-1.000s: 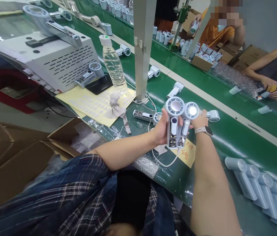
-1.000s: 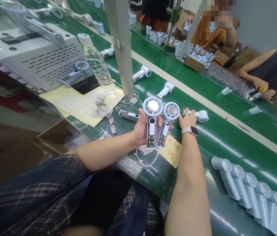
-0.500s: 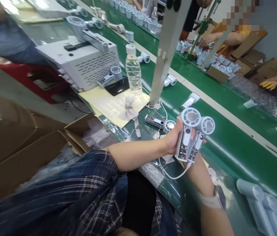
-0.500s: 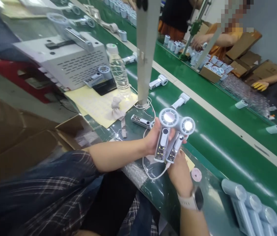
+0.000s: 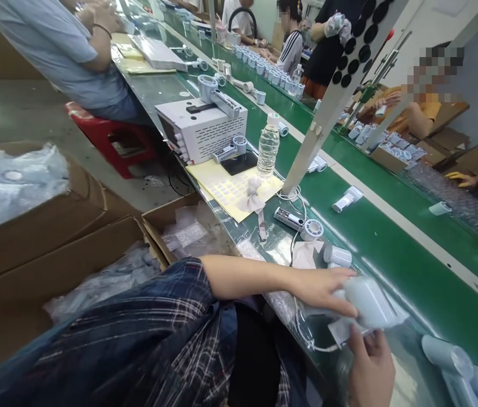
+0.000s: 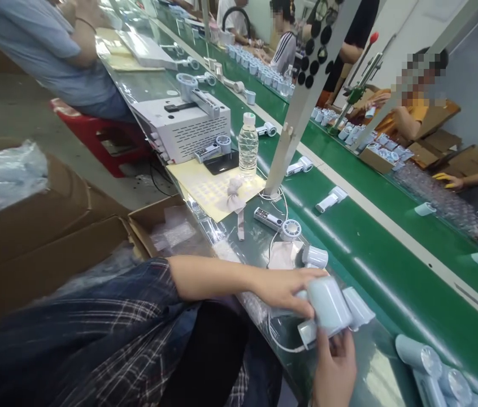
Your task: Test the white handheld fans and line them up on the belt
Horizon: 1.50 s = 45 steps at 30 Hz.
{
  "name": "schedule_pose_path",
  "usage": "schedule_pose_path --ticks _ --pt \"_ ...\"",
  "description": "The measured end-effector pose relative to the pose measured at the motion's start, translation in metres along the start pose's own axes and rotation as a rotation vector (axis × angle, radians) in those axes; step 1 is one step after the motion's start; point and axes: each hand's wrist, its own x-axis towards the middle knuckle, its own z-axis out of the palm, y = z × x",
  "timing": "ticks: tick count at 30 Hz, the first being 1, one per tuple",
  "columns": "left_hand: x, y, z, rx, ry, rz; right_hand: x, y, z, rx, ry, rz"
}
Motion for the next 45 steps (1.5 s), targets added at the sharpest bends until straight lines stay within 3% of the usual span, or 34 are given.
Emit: schedule_pose_path --ticks 2,4,7,8,10,11,13,15,16,19,21,23,26,29,33,36,38,40,43,45 --pt "-0.019 0.001 -0.013 -0.111 0.05 -0.025 0.003 0.006 -0.008 -0.16 0.009 0.049" --pt "-0.039 0.004 -0.024 -0.187 0.201 -0.055 0.005 0.006 -0.014 -0.355 0.034 0.031" --pt "-0.063 0.015 -0.03 -0.264 0.313 -0.047 -0.001 -0.009 -0.007 -0.387 0.1 -0.132" --pt "-0.067 0.021 -0.03 -0.267 0.291 -0.033 -0.006 -0.015 0.001 -0.286 0.034 -0.197" --pt "-0.071 0.03 -0.029 -0.172 0.189 0.018 -0.016 -0.03 0.022 -0.028 -0.236 -0.282" --pt "-0.072 0.033 -0.03 -0.071 0.13 0.05 -0.021 -0.037 0.035 0.075 -0.383 -0.297" --pt "-0.073 0.037 -0.042 0.218 0.055 0.094 -0.029 -0.048 0.059 0.193 -0.56 -0.272" --pt "-0.082 0.037 -0.067 0.567 0.105 0.063 -0.032 -0.053 0.075 0.311 -0.655 -0.192" --pt "-0.09 0.036 -0.085 0.741 0.196 0.009 -0.031 -0.054 0.078 0.383 -0.699 -0.135" --pt "-0.133 0.03 -0.146 1.163 0.65 -0.331 -0.025 -0.056 0.075 0.597 -0.743 -0.001" --pt "-0.165 0.023 -0.181 1.212 0.785 -0.454 -0.022 -0.06 0.069 0.691 -0.719 0.016" --pt "-0.192 0.014 -0.203 1.212 0.769 -0.537 -0.02 -0.066 0.064 0.748 -0.69 -0.006" --pt "-0.214 -0.003 -0.213 1.186 0.722 -0.564 -0.022 -0.078 0.06 0.784 -0.602 -0.051" --pt "-0.219 -0.011 -0.209 1.156 0.747 -0.545 -0.025 -0.087 0.057 0.785 -0.507 -0.087" --pt "-0.206 0.002 -0.198 1.06 0.821 -0.573 -0.031 -0.092 0.05 0.778 -0.496 -0.114" --pt "-0.186 0.023 -0.177 1.025 0.9 -0.58 -0.034 -0.094 0.046 0.757 -0.502 -0.123" --pt "-0.169 0.039 -0.151 0.983 0.899 -0.546 -0.035 -0.094 0.045 0.729 -0.497 -0.122" --pt "-0.151 0.055 -0.118 0.746 0.817 -0.456 -0.035 -0.094 0.045 0.699 -0.48 -0.125" --pt "-0.126 0.076 -0.062 0.213 0.501 -0.245 -0.035 -0.091 0.046 0.661 -0.44 -0.143" --pt "-0.113 0.085 -0.032 0.087 0.367 -0.155 -0.036 -0.089 0.048 0.654 -0.41 -0.148"
